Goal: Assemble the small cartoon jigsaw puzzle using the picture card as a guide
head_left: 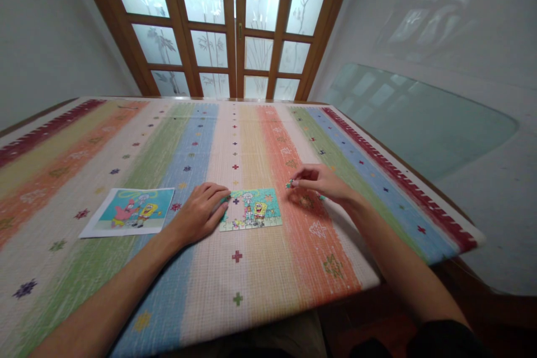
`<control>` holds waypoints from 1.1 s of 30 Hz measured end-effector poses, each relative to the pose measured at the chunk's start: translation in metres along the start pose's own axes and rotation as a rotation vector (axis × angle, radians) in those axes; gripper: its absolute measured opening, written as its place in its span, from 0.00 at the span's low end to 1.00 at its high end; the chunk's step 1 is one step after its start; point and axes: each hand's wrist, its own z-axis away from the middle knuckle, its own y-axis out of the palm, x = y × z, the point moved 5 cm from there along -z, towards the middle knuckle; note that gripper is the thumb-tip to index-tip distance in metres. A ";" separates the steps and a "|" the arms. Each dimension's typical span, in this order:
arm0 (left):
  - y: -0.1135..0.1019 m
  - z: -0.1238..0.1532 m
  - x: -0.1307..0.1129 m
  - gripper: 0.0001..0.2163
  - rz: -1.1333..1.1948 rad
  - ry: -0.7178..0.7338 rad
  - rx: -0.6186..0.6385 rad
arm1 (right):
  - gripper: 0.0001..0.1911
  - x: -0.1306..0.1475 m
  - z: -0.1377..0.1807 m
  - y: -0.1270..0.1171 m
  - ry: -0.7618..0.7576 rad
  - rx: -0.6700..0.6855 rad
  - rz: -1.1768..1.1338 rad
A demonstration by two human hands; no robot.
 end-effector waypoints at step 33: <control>-0.019 -0.008 -0.026 0.07 0.136 0.037 -0.300 | 0.08 0.017 -0.034 0.124 -0.157 0.118 -0.243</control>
